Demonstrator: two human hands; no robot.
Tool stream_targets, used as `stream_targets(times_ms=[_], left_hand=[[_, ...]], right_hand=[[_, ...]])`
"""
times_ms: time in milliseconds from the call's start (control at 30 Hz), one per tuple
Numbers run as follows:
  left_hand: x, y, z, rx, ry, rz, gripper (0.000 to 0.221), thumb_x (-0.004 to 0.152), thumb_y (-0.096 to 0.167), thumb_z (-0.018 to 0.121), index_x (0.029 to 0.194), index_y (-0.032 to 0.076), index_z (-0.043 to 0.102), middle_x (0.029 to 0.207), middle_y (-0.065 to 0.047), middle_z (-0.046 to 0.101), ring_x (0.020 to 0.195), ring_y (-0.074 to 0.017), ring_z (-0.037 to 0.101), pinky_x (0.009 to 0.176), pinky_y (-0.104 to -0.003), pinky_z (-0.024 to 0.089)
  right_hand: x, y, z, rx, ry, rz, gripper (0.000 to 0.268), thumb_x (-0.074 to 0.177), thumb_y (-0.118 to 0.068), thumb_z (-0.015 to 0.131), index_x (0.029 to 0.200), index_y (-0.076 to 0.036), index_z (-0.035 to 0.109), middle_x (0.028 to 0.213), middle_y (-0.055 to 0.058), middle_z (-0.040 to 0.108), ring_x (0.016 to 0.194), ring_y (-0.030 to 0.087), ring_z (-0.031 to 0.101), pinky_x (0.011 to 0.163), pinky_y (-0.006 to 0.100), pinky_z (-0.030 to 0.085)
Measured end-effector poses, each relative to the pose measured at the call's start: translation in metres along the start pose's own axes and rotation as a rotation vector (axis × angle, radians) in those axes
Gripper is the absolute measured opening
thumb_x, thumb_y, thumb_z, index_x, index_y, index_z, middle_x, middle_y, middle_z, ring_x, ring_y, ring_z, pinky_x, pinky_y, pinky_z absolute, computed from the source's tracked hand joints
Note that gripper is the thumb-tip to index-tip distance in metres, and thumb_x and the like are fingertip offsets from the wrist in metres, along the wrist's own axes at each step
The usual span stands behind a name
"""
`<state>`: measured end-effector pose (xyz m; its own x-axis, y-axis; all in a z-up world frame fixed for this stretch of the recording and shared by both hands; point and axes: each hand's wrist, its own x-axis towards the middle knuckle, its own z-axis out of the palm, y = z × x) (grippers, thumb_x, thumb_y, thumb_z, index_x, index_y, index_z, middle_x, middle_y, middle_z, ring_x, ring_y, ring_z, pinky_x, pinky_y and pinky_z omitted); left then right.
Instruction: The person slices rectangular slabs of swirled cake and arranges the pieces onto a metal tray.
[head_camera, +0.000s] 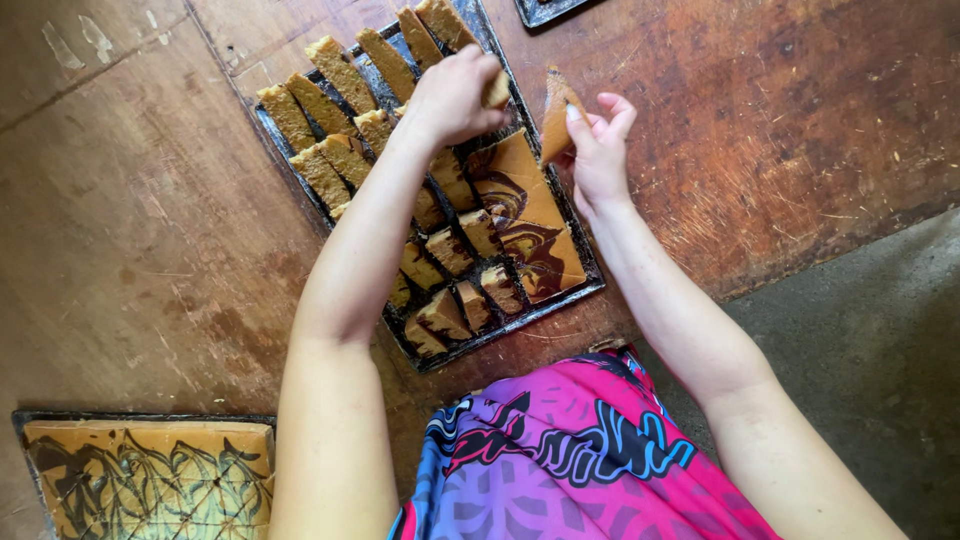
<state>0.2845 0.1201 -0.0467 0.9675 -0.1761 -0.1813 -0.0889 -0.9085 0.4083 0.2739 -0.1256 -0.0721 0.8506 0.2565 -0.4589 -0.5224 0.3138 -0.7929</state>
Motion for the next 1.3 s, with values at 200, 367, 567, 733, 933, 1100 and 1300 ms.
stream_targets(times_ms=[200, 367, 567, 733, 933, 1100, 1300], left_hand=[[0.021, -0.007, 0.029, 0.044, 0.154, -0.247, 0.051, 0.100, 0.052, 0.076, 0.124, 0.011, 0.057, 0.118, -0.012, 0.066, 0.094, -0.0276, 0.073, 0.082, -0.044, 0.060], [0.004, 0.026, -0.023, 0.081, 0.013, -0.217, 0.101, 0.068, 0.062, 0.089, 0.143, 0.011, 0.045, 0.125, -0.021, 0.061, 0.097, -0.0383, 0.069, 0.081, -0.049, 0.057], [-0.058, 0.044, -0.103, -0.609, 0.003, 0.160, 0.090, 0.077, 0.040, 0.095, 0.149, 0.013, 0.048, 0.126, -0.014, 0.065, 0.105, -0.0281, 0.071, 0.092, -0.040, 0.059], [-0.067, 0.045, -0.102, -0.396, 0.233, 0.127, 0.041, 0.089, 0.033, 0.092, 0.118, 0.012, 0.072, 0.103, -0.006, 0.074, 0.098, -0.0222, 0.072, 0.087, -0.039, 0.058], [-0.060, 0.016, -0.068, -0.033, 0.382, 0.004, 0.033, 0.081, 0.029, 0.089, 0.106, 0.013, 0.075, 0.095, -0.003, 0.075, 0.093, -0.0254, 0.064, 0.085, -0.043, 0.044], [-0.034, -0.003, -0.024, 0.204, 0.121, -0.192, 0.034, 0.080, 0.030, 0.088, 0.106, 0.015, 0.073, 0.094, -0.004, 0.074, 0.094, -0.0258, 0.063, 0.086, -0.046, 0.041], [-0.036, 0.009, -0.024, 0.152, 0.135, -0.228, 0.061, 0.069, 0.040, 0.090, 0.116, 0.010, 0.066, 0.100, -0.008, 0.071, 0.096, -0.0277, 0.062, 0.086, -0.049, 0.041]], right_hand=[[-0.002, -0.039, 0.014, 0.201, -0.105, -0.063, 0.046, 0.105, -0.016, 0.066, 0.134, -0.017, 0.029, 0.117, 0.016, 0.066, 0.096, 0.022, 0.069, 0.082, 0.040, 0.064], [-0.007, -0.058, 0.040, 0.283, -0.209, 0.241, 0.040, 0.101, -0.036, 0.062, 0.134, -0.019, 0.046, 0.108, 0.008, 0.063, 0.081, 0.017, 0.066, 0.064, 0.031, 0.057], [-0.015, -0.058, 0.061, 0.294, -0.452, 0.282, 0.032, 0.113, -0.037, 0.049, 0.137, -0.016, 0.044, 0.122, 0.007, 0.062, 0.087, 0.014, 0.065, 0.064, 0.025, 0.054], [-0.006, -0.041, 0.070, 0.056, -0.501, 0.313, 0.032, 0.110, -0.039, 0.042, 0.132, -0.017, 0.044, 0.117, 0.005, 0.062, 0.083, 0.015, 0.068, 0.060, 0.026, 0.056], [0.036, -0.006, 0.041, -1.055, -0.313, -0.094, 0.041, 0.107, -0.052, 0.050, 0.119, -0.015, 0.063, 0.105, 0.007, 0.063, 0.089, 0.018, 0.063, 0.078, 0.034, 0.054], [0.023, -0.011, 0.041, -1.568, -0.386, -0.409, 0.048, 0.099, -0.055, 0.062, 0.089, -0.009, 0.069, 0.103, 0.014, 0.056, 0.102, 0.031, 0.055, 0.088, 0.046, 0.049], [0.002, -0.004, 0.015, -1.410, -0.411, -0.212, 0.041, 0.097, -0.039, 0.070, 0.114, -0.007, 0.051, 0.106, 0.009, 0.062, 0.096, 0.024, 0.063, 0.089, 0.043, 0.053]])
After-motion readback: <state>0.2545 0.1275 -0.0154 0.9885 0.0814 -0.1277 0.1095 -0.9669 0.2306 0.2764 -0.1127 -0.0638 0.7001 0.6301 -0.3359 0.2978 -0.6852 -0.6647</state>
